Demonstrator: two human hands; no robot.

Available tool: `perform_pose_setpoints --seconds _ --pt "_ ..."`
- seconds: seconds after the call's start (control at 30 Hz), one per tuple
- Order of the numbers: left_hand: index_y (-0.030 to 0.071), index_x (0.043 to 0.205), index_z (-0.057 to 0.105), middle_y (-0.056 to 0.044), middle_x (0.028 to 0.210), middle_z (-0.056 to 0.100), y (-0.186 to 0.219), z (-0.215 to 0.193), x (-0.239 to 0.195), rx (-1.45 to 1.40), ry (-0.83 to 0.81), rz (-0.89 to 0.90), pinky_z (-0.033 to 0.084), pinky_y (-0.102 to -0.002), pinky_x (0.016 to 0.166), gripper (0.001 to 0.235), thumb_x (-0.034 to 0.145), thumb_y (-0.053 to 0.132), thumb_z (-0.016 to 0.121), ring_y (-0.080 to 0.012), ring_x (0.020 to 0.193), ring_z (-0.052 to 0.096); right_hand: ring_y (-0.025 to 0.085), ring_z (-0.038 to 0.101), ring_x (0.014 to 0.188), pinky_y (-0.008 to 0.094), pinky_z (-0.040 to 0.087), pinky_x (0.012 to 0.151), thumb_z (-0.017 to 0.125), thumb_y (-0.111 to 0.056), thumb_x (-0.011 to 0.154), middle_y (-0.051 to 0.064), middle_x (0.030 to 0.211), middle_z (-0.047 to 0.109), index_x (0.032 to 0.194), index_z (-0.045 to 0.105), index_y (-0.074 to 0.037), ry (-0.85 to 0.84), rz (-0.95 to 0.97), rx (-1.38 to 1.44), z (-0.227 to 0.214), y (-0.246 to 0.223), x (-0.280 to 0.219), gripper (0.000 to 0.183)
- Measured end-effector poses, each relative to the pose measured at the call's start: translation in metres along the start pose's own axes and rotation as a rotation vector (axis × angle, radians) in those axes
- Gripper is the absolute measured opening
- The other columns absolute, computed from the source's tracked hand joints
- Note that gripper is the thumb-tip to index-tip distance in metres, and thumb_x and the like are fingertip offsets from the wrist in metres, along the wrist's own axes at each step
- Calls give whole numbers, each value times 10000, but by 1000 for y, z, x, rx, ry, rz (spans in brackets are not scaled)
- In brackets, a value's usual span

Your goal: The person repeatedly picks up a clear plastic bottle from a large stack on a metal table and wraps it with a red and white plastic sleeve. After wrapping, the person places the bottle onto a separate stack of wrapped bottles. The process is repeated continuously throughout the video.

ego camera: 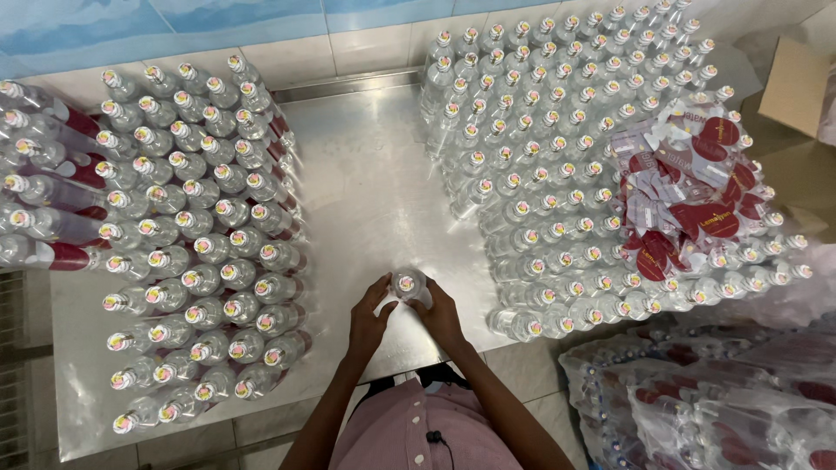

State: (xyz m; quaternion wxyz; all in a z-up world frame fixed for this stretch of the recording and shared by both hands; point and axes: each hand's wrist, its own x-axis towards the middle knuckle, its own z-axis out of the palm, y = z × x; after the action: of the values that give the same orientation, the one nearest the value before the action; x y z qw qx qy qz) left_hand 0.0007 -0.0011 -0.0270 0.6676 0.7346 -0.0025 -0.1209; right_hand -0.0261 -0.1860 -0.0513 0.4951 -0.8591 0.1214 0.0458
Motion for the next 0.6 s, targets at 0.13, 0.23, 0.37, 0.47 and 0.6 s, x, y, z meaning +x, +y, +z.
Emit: perform_pose_setpoints --seconds 0.13,0.23,0.37,0.47,0.6 --pt "90 1617 541 -167 1573 645 -37 3 12 107 -70 -64 467 -481 1282 635 1019 -81 671 -372 1510 538 408 624 1416 522 496 1232 856 -255 958 198 1486 697 1574 575 -106 -45 57 -25 9 5 4 693" --pt "92 1653 495 -177 1618 596 -60 1 21 177 -134 -90 431 -492 1299 667 1029 -77 657 -366 1550 494 430 575 1464 537 464 1264 894 -254 900 221 1564 635 1630 498 -95 -86 51 -8 6 -4 9 846" --pt "57 1661 465 -233 1648 542 10 0 7 104 -90 -83 408 -525 1309 662 1026 -111 546 -424 1577 431 451 552 1477 542 457 1259 949 -278 847 238 1600 591 1653 460 -73 2 -31 84 4 -29 4 965" --pt "86 1637 514 -149 1676 546 49 4 -4 30 -61 3 372 -497 1331 575 1074 -28 505 -349 1600 417 440 594 1436 536 488 1230 904 -257 904 225 1535 648 1617 497 -71 -13 -17 102 12 -31 4 842" --pt "84 1589 549 -152 1678 527 27 16 0 230 -76 178 385 -483 1313 518 1093 181 662 -351 1586 432 433 611 1416 535 502 1209 876 -223 930 222 1521 653 1624 493 -85 -8 -58 76 16 -27 4 804"
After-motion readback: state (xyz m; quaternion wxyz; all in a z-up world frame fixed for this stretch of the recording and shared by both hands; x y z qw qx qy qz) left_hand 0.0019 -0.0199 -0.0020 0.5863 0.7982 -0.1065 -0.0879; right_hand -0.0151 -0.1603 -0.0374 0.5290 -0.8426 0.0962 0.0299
